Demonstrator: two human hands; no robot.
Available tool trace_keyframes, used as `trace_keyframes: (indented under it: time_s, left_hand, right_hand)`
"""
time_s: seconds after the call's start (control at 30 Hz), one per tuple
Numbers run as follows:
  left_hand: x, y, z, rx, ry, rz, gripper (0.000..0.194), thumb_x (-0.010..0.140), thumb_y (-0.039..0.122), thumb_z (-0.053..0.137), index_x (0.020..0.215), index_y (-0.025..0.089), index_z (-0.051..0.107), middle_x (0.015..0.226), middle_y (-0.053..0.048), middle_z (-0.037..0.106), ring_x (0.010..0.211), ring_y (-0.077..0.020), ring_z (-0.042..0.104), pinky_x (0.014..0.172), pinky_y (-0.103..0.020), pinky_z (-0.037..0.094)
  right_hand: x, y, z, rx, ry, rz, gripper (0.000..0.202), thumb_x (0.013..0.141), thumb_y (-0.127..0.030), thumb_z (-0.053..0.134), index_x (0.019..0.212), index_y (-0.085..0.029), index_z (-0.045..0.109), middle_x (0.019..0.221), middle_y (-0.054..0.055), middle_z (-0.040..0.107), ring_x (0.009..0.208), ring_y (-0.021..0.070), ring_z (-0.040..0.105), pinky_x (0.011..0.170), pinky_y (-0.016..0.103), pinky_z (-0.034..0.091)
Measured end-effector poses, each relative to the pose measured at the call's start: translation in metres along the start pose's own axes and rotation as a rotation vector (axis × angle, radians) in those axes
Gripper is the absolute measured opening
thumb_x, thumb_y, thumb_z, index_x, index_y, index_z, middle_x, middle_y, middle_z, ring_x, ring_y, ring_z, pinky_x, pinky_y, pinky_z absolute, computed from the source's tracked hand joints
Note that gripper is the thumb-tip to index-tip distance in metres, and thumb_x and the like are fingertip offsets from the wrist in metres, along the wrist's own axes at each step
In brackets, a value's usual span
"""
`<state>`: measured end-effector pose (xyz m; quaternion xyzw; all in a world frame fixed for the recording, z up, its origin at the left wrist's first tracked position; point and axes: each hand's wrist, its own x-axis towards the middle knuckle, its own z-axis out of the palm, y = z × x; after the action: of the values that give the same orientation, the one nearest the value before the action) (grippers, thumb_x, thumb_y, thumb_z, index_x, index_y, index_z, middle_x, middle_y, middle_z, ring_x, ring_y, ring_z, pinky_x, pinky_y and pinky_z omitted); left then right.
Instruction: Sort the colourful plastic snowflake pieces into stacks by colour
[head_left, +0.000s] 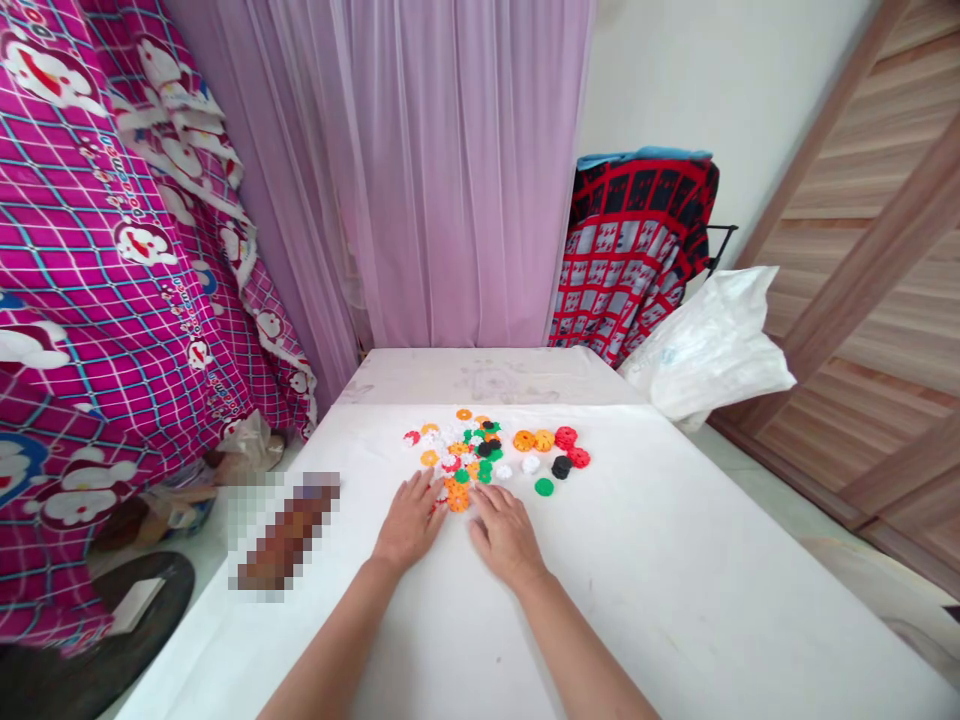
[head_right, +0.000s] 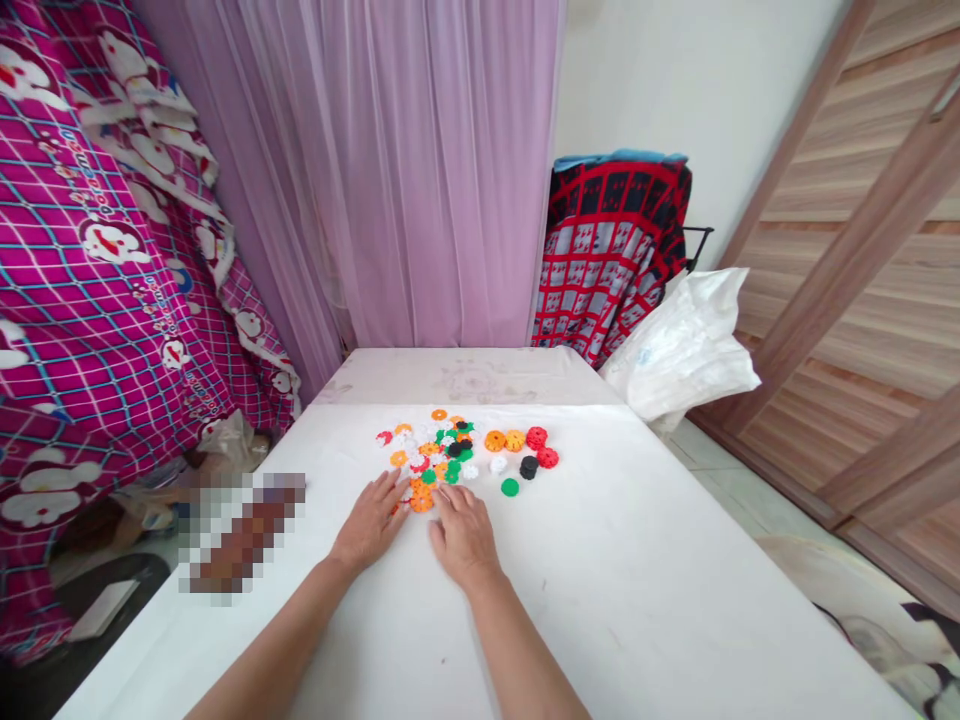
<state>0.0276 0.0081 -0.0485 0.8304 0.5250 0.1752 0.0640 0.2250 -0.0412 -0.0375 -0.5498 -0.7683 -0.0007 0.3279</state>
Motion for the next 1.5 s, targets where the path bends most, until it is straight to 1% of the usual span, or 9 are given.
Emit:
trace_keyframes:
  time_s: [0.17, 0.33, 0.53, 0.7, 0.93, 1.1, 1.17, 1.3, 1.5]
  left_hand:
    - [-0.012, 0.005, -0.006, -0.064, -0.039, 0.059, 0.044, 0.093, 0.033, 0.04, 0.135, 0.031, 0.054, 0.147, -0.005, 0.048, 0.14, -0.0266, 0.037, 0.114, -0.056, 0.029]
    - [-0.009, -0.003, -0.004, -0.178, 0.076, -0.002, 0.04, 0.087, 0.024, 0.048, 0.123, 0.026, 0.064, 0.142, -0.006, 0.053, 0.137, -0.0255, 0.042, 0.112, -0.051, 0.038]
    - [-0.009, -0.001, -0.003, -0.206, 0.105, -0.045, 0.037, 0.085, 0.032, 0.054, 0.118, 0.02, 0.066, 0.138, -0.01, 0.057, 0.133, -0.0273, 0.047, 0.111, -0.048, 0.04]
    - [-0.011, 0.002, -0.005, -0.187, 0.121, 0.019, 0.032, 0.085, 0.034, 0.056, 0.112, 0.025, 0.068, 0.135, -0.008, 0.059, 0.128, -0.0271, 0.051, 0.11, -0.05, 0.04]
    - [-0.003, -0.002, 0.0, -0.165, 0.118, 0.019, 0.041, 0.086, 0.042, 0.053, 0.121, 0.024, 0.062, 0.136, -0.01, 0.059, 0.127, -0.0268, 0.053, 0.11, -0.049, 0.039]
    - [0.009, -0.008, 0.005, -0.178, 0.158, -0.035, 0.045, 0.085, 0.043, 0.054, 0.126, 0.024, 0.059, 0.137, -0.01, 0.058, 0.128, -0.0271, 0.052, 0.109, -0.048, 0.041]
    - [0.012, -0.01, 0.006, -0.18, 0.159, -0.038, 0.046, 0.085, 0.044, 0.054, 0.125, 0.024, 0.06, 0.138, -0.009, 0.058, 0.128, -0.0273, 0.052, 0.109, -0.048, 0.04]
    - [0.011, -0.011, 0.005, -0.207, 0.168, -0.058, 0.045, 0.086, 0.046, 0.052, 0.125, 0.024, 0.06, 0.138, -0.008, 0.058, 0.129, -0.0266, 0.051, 0.11, -0.047, 0.04]
    - [0.005, -0.012, 0.006, -0.299, 0.227, -0.104, 0.042, 0.087, 0.043, 0.05, 0.122, 0.024, 0.063, 0.133, -0.008, 0.061, 0.126, -0.0258, 0.054, 0.109, -0.048, 0.042]
  right_hand:
    - [0.003, -0.003, 0.0, -0.02, -0.093, -0.076, 0.025, 0.086, -0.021, 0.056, 0.107, -0.026, 0.068, 0.121, 0.004, 0.066, 0.112, 0.021, 0.055, 0.092, 0.037, 0.041]
    - [0.001, 0.001, 0.0, -0.004, -0.022, 0.055, 0.014, 0.082, -0.014, 0.056, 0.084, -0.022, 0.067, 0.102, 0.003, 0.07, 0.094, 0.0183, 0.06, 0.083, 0.031, 0.041]
    - [-0.002, -0.002, -0.001, -0.063, -0.018, 0.156, 0.021, 0.078, -0.024, 0.064, 0.099, -0.021, 0.064, 0.096, 0.005, 0.069, 0.095, 0.0226, 0.058, 0.082, 0.034, 0.04]
    - [-0.002, 0.0, 0.004, -0.068, -0.022, 0.187, 0.028, 0.076, -0.023, 0.064, 0.105, -0.021, 0.062, 0.095, 0.005, 0.069, 0.094, 0.023, 0.059, 0.081, 0.035, 0.041]
    - [-0.009, 0.009, 0.009, 0.1, 0.251, 0.207, 0.041, 0.075, -0.024, 0.062, 0.115, -0.02, 0.056, 0.095, 0.005, 0.068, 0.089, 0.021, 0.061, 0.084, 0.035, 0.045]
    - [0.034, 0.055, -0.023, 0.076, 0.444, 0.296, 0.036, 0.078, -0.034, 0.06, 0.11, -0.019, 0.055, 0.099, 0.008, 0.068, 0.089, 0.0223, 0.06, 0.086, 0.039, 0.045]
    - [0.061, 0.078, -0.038, 0.009, 0.387, 0.353, 0.039, 0.076, -0.033, 0.062, 0.112, -0.019, 0.054, 0.1, 0.008, 0.069, 0.091, 0.0236, 0.06, 0.086, 0.039, 0.043]
    - [0.098, 0.106, -0.054, -0.123, 0.108, 0.445, 0.041, 0.074, -0.026, 0.065, 0.114, -0.021, 0.055, 0.098, 0.005, 0.07, 0.092, 0.0242, 0.059, 0.085, 0.038, 0.039]
    - [0.101, 0.114, -0.045, -0.2, -0.071, 0.464, 0.044, 0.077, -0.025, 0.064, 0.119, -0.022, 0.053, 0.1, 0.004, 0.071, 0.096, 0.0232, 0.059, 0.086, 0.036, 0.036]
